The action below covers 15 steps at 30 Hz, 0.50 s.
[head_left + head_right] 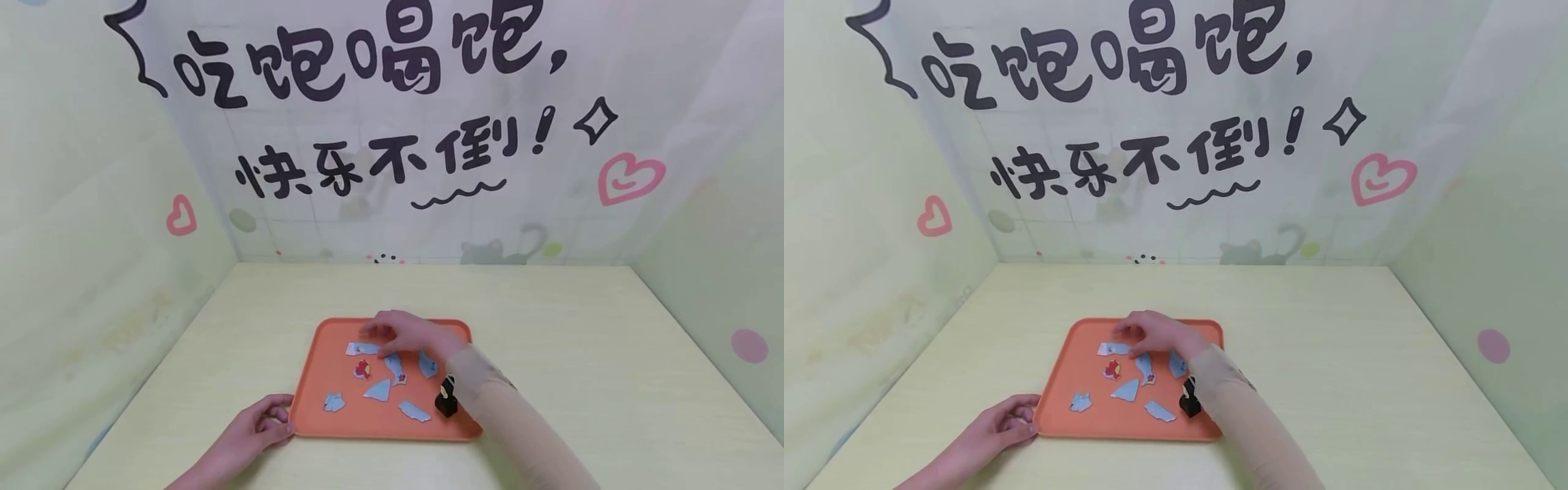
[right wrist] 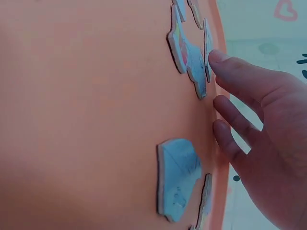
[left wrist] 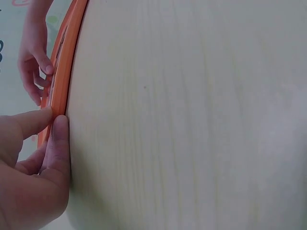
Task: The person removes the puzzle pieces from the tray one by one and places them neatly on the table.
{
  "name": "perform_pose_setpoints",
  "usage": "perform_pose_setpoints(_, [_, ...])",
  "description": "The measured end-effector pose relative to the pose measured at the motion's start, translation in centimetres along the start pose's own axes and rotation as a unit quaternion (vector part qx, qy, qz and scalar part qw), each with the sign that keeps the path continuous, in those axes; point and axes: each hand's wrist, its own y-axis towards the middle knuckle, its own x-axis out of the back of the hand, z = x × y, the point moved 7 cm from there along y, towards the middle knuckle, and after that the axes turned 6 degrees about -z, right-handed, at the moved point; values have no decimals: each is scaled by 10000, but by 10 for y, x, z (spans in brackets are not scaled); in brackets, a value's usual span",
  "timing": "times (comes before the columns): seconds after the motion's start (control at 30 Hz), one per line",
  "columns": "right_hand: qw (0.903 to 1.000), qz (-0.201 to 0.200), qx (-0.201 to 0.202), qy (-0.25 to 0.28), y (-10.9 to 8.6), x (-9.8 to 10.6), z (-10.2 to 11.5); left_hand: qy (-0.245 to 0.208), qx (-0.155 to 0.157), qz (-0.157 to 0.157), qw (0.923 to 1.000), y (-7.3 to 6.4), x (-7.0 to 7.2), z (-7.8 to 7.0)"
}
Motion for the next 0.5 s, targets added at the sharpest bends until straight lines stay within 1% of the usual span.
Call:
perform_pose_setpoints(0.13, [9993, 52, -196, 327, -2, -2, -6, 11, 50, -29, 10000, 1, 0, -1])
perform_pose_setpoints(0.27, [9949, 45, -677, 740, -3, -4, -11, 9, 81, -49, 10000, 0, 1, -2])
perform_pose_setpoints(0.3, [9942, 52, -727, 790, -3, -4, -11, -3, 65, -40, 10000, -1, 0, -2])
perform_pose_setpoints(0.37, [9943, 73, -761, 739, -1, -5, -11, -13, 75, -46, 10000, -1, 0, -2])
perform_pose_setpoints(0.5, [9967, 88, -579, 566, 4, -5, -10, -21, 57, -40, 10000, -1, -1, -1])
